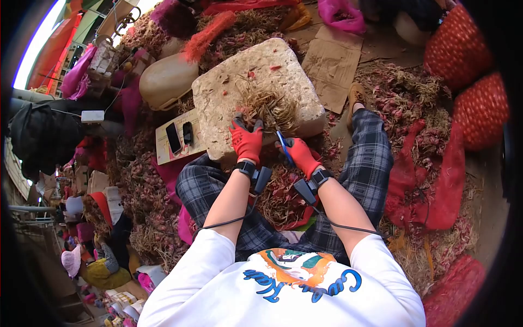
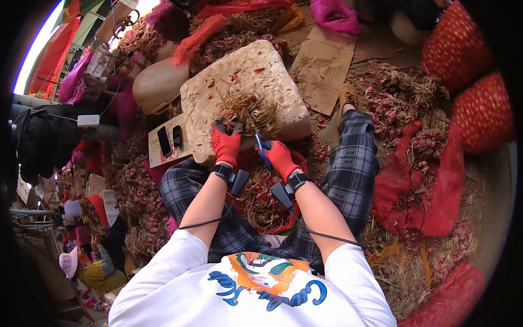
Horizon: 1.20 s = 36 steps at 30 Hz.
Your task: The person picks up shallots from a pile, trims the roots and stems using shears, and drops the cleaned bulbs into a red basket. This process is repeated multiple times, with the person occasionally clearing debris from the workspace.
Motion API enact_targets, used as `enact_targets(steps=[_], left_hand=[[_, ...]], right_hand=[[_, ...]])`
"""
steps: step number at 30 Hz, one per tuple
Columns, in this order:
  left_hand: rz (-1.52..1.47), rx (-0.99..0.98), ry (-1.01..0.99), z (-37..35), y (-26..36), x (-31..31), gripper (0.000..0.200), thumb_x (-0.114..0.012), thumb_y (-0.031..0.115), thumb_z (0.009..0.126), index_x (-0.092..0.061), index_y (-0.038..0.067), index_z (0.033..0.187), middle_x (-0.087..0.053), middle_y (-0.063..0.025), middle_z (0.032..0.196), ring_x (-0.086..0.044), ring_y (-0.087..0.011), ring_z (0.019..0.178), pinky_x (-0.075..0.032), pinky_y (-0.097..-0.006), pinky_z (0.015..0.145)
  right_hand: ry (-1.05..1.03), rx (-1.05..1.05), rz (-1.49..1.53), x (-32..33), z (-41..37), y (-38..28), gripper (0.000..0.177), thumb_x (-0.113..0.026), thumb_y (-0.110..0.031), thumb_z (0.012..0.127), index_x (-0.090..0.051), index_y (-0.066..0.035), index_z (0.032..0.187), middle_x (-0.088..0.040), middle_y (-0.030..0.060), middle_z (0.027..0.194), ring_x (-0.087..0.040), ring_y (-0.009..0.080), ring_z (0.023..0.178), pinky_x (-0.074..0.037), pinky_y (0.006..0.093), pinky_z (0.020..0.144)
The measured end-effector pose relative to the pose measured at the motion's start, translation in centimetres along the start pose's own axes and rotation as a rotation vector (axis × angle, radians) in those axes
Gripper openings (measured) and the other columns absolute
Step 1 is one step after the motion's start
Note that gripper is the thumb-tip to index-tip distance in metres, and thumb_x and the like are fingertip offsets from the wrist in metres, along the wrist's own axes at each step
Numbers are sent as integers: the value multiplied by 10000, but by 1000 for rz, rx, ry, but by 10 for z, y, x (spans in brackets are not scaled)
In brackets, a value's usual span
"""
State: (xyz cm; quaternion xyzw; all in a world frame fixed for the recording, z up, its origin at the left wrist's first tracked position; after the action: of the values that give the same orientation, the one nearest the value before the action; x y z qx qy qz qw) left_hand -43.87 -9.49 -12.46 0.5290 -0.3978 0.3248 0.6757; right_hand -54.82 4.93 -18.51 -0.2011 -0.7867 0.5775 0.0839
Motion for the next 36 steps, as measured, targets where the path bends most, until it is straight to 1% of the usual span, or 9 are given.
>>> enact_targets(steps=[6, 9, 13, 15, 17, 19, 21, 27, 36], left_hand=[[-988, -12, -443, 31, -7, -1, 200, -647, 77, 793, -571, -2, 962, -642, -87, 857, -596, -260, 768, -466, -319, 743], [-64, -820, -545, 36, 19, 46, 150, -635, 48, 788, -560, 25, 916, -604, -51, 845, -568, -188, 767, -455, -319, 724], [-1492, 410, -1196, 50, -18, 0, 226, -662, 3, 695, -487, 42, 832, -441, -66, 755, -494, -239, 728, -405, -320, 665], [-539, -669, -680, 50, -6, 24, 242, -662, -11, 686, -487, 49, 841, -423, -52, 752, -488, -230, 728, -394, -318, 662], [-188, -814, -509, 37, 13, 49, 236, -661, -13, 698, -505, 51, 864, -446, -46, 767, -500, -208, 745, -400, -321, 665], [-788, -103, -698, 39, 0, 34, 200, -570, 292, 873, -550, 95, 842, -512, 19, 779, -508, -121, 729, -434, -296, 600], [-893, 190, -776, 41, -8, 24, 215, -588, 298, 870, -563, 85, 859, -506, 24, 730, -515, -136, 710, -446, -300, 601], [-619, -357, -551, 40, -21, 13, 166, -601, 194, 857, -573, 49, 931, -560, 3, 764, -536, -96, 667, -443, -259, 541], [-900, 2, -812, 27, -17, 27, 137, -551, 174, 880, -559, 62, 959, -554, 0, 767, -508, -81, 641, -431, -236, 548]], right_hand=[[28, 21, -175, 5, -1, -14, 238, -607, -279, 834, -711, -123, 981, -656, 23, 713, -594, 91, 602, -439, 259, 547], [-33, 6, 240, -1, 13, 11, 241, -594, -312, 853, -701, -137, 981, -641, -7, 712, -571, 81, 574, -411, 241, 524], [-180, -190, 291, 0, -5, -20, 274, -581, -373, 876, -670, -136, 980, -581, -14, 660, -515, 76, 494, -397, 228, 476], [-282, -274, 310, -1, -27, -50, 336, -579, -408, 877, -652, -92, 970, -549, -3, 626, -489, 81, 455, -399, 224, 453], [-328, -296, 248, -4, -46, -66, 470, -573, -455, 869, -631, 5, 947, -560, 28, 621, -481, 84, 434, -399, 208, 426], [-389, -285, 211, -8, -52, -69, 538, -559, -490, 865, -619, 41, 931, -561, 37, 616, -487, 87, 440, -396, 208, 425], [-380, -312, 174, -10, -50, -66, 558, -542, -526, 861, -624, 23, 915, -562, 32, 616, -485, 82, 449, -390, 203, 430], [-327, -300, 215, -19, -35, -61, 511, -546, -521, 865, -634, -18, 868, -550, -3, 613, -453, 54, 427, -350, 182, 403], [-336, -207, 428, -29, -6, -45, 313, -605, -399, 866, -648, -95, 808, -525, -49, 546, -448, 31, 406, -328, 195, 373]])
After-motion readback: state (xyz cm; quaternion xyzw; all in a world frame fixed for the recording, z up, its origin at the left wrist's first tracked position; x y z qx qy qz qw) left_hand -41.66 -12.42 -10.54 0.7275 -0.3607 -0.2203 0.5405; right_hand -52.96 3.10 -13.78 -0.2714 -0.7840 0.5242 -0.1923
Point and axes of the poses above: each hand's wrist, its own z-axis towards the middle knuckle, its own x-axis out of the back of the hand, y = z × x, the point moved 5 cm from there along z, towards the middle knuckle
